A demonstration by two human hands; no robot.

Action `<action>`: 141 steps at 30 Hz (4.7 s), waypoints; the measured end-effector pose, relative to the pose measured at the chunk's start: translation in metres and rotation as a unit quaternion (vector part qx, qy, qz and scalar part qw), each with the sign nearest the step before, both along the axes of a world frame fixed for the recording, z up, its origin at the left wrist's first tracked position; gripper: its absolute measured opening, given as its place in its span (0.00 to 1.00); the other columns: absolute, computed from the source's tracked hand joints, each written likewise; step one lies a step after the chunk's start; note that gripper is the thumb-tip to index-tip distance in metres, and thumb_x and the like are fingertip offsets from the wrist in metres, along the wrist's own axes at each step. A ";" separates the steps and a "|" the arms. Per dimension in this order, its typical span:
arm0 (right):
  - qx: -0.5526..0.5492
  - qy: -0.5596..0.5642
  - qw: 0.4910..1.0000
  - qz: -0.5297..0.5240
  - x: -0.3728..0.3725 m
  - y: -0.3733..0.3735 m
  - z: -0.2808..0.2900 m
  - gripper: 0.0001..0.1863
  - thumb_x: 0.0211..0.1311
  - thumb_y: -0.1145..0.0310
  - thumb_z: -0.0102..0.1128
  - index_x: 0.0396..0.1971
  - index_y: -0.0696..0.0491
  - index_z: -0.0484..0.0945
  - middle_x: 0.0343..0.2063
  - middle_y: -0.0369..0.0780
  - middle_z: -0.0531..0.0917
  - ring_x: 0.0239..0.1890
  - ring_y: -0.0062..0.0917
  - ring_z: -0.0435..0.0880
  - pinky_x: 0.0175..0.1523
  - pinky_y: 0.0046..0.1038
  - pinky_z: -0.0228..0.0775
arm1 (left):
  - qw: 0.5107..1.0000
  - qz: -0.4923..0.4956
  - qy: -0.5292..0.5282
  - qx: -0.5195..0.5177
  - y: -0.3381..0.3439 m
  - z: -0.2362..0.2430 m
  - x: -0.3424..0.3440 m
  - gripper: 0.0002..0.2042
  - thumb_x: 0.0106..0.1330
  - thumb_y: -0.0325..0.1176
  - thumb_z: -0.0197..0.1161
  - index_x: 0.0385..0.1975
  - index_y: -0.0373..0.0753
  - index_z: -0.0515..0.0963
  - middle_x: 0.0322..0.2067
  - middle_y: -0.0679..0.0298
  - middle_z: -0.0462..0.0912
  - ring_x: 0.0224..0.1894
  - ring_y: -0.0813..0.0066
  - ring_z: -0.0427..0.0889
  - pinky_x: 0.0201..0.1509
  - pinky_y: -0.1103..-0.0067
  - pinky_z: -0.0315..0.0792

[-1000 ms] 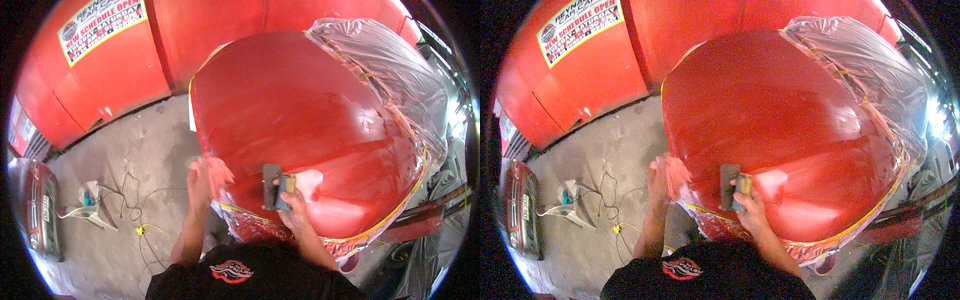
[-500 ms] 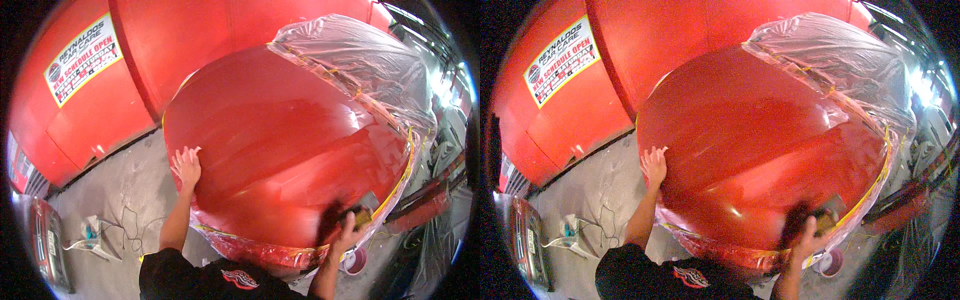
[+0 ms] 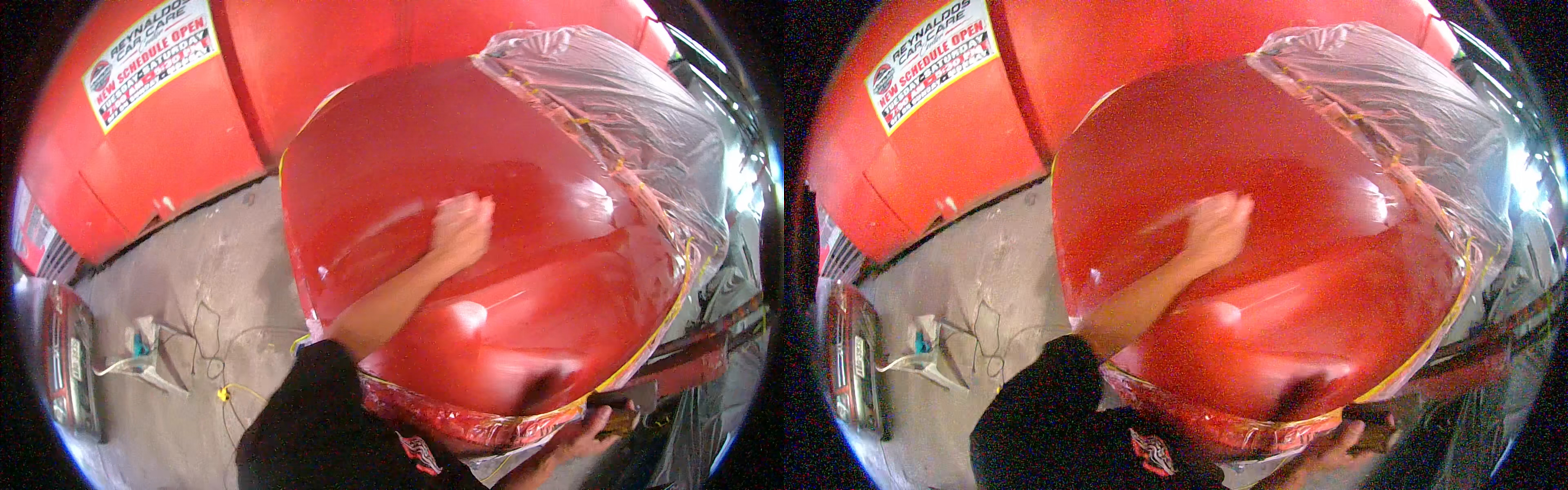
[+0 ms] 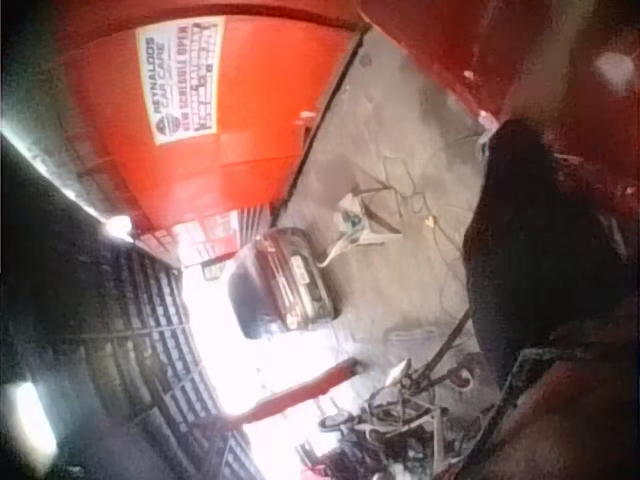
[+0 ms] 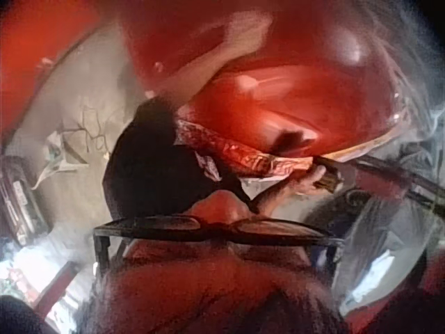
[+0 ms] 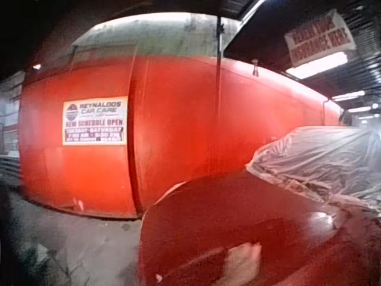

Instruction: The person sands the surface of a red car hood using a sanding block and a pink cloth. They repeatedly wipe the hood, sand different sections, and occasionally dip the sanding block into a bucket of water. The hood is partially covered with plastic sheeting and masking tape.

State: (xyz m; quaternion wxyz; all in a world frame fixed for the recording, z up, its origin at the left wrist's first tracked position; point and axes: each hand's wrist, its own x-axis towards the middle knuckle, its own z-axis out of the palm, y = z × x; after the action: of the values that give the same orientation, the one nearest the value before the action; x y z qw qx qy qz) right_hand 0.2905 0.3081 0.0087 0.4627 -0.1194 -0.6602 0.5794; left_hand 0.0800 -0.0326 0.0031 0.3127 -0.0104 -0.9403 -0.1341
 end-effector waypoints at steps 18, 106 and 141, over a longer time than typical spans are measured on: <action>-0.101 0.060 0.988 0.103 -0.095 -0.007 -0.011 0.29 0.67 0.69 0.63 0.66 0.59 0.67 0.56 0.43 0.75 0.53 0.31 0.76 0.59 0.33 0.71 | 0.999 0.021 -0.039 -0.017 0.046 -0.015 0.080 0.24 0.70 0.33 0.53 0.65 0.32 0.66 0.59 0.43 0.68 0.64 0.44 0.66 0.68 0.50 0.59; 0.189 0.194 0.935 0.230 -0.308 0.115 0.020 0.44 0.53 0.63 0.74 0.67 0.56 0.59 0.59 0.49 0.67 0.57 0.40 0.72 0.59 0.39 0.72 | 0.961 0.099 -0.127 -0.223 0.240 0.018 -0.228 0.08 0.50 0.33 0.61 0.24 0.35 0.74 0.22 0.48 0.77 0.27 0.49 0.82 0.25 0.52 0.72; 0.189 0.095 0.974 -0.075 -0.196 0.156 0.029 0.33 0.61 0.58 0.73 0.56 0.65 0.71 0.50 0.52 0.78 0.48 0.39 0.81 0.54 0.40 0.75 | 0.896 0.443 0.030 0.035 -0.192 -0.183 0.229 0.18 0.78 0.40 0.43 0.59 0.42 0.74 0.50 0.50 0.79 0.53 0.46 0.77 0.55 0.54 0.71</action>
State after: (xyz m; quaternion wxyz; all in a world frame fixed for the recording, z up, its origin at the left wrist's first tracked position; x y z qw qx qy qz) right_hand 0.0945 0.4644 0.0374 0.5794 -0.0234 -0.7003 0.4163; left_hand 0.3089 -0.2242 -0.1796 0.3680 0.4137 -0.8327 -0.0140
